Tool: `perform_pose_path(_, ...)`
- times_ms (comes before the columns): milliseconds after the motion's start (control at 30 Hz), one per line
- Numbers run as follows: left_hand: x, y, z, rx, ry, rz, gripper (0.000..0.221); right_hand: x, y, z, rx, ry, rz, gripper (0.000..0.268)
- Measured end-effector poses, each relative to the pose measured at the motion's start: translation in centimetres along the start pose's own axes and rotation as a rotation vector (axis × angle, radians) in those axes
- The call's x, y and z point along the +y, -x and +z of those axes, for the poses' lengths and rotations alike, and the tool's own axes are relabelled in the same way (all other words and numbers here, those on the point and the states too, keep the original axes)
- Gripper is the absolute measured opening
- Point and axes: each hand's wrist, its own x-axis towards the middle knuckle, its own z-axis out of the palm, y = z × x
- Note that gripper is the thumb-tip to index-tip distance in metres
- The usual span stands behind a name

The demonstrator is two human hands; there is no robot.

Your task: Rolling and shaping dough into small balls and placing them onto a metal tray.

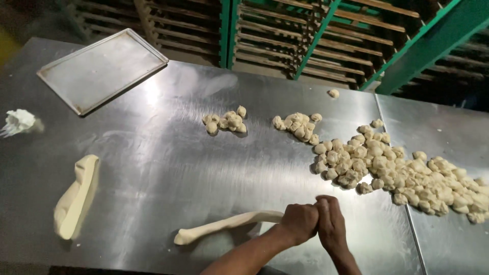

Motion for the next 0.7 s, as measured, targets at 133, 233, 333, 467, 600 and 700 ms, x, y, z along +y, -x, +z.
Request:
perform_pose_path(133, 0.5, 0.9, -3.5, -0.036, 0.026, -0.073, 0.009, 0.6, 0.6, 2.7, 0.247, 0.170, 0.266, 0.034)
perform_pose_path(233, -1.4, 1.4, -2.8, -0.048, -0.108, -0.108, 0.010, 1.5, 1.4, 3.8, 0.217, 0.254, 0.503, 0.040)
perform_pose_path(333, -6.8, 0.2, -0.7, 0.136, -0.231, -0.006, 0.021, 1.5, 2.8, 3.7, 0.113, -0.334, 0.562, 0.038)
perform_pose_path(467, -11.8, -2.6, -3.1, -0.108, -0.215, -0.408, 0.011, -4.3, 2.4, 0.5, -0.544, -0.158, 0.374, 0.036)
perform_pose_path(600, -9.4, -2.5, -5.4, 0.019, -0.098, -0.313, 0.013, -3.2, -6.4, -7.4, -0.473, 0.288, -0.147, 0.023)
perform_pose_path(700, -9.9, -3.2, -5.8, -0.008, -0.082, -0.269, 0.015, -10.7, -8.1, -15.8, -0.368, 0.574, 0.280, 0.041)
